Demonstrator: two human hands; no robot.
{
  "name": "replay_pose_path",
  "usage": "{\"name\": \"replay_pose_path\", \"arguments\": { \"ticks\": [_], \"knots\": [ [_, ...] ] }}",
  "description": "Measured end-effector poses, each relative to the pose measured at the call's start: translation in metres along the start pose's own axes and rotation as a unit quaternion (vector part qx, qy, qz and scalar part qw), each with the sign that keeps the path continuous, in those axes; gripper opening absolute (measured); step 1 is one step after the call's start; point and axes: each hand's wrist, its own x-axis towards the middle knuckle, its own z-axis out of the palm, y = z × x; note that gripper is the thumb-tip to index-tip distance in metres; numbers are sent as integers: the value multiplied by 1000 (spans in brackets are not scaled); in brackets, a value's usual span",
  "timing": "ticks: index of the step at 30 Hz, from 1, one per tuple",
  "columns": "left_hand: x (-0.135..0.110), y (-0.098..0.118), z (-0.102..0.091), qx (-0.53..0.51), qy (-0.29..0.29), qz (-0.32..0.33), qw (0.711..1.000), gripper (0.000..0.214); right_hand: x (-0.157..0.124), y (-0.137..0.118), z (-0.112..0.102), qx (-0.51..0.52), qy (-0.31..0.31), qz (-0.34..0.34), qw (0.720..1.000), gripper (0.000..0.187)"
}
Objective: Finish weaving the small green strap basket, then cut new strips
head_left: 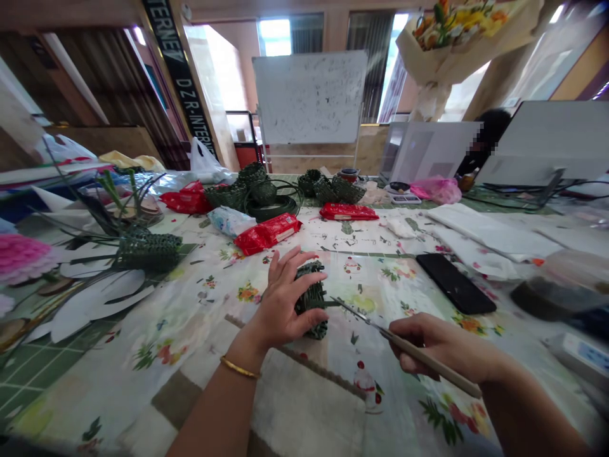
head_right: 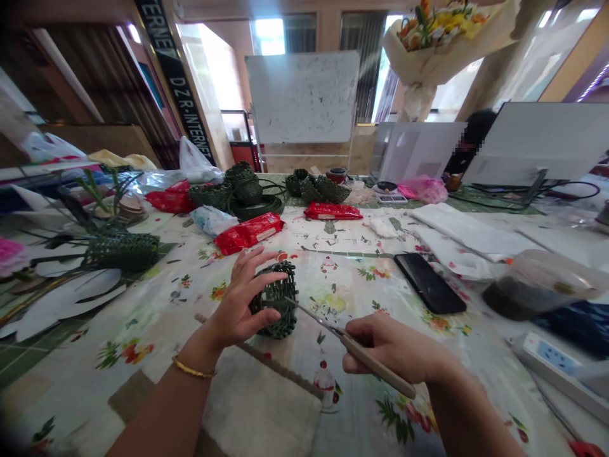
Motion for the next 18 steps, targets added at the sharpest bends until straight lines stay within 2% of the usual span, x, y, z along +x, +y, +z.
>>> {"name": "replay_pose_path", "arguments": {
  "ticks": [2, 4, 8, 11, 13, 15, 18],
  "knots": [
    [-1, -2, 0, -3, -33, 1, 999, 58, -1, 0, 0, 1, 7, 2, 1000, 41],
    [-1, -4, 0, -6, -50, 4, 999, 56, -2, -1, -1, 1, 13, 2, 1000, 43],
    [0, -6, 2, -40, -35, 18, 998, 50, -3, -3, 0, -6, 32, -1, 999, 45],
    [0, -7, 3, -61, -33, 19, 997, 50, 4, 0, -1, -24, 97, 9, 995, 44],
    [0, -6, 4, -65, -34, 17, 997, 52, 11, 7, -5, -66, 180, 44, 980, 40],
    [0, -6, 4, -67, -30, 15, 997, 54, 19, 16, -11, -143, 260, 98, 950, 39],
    [0, -5, 5, -68, -25, 3, 997, 63, 26, 30, -20, -238, 311, 159, 906, 43]
  ]
}}
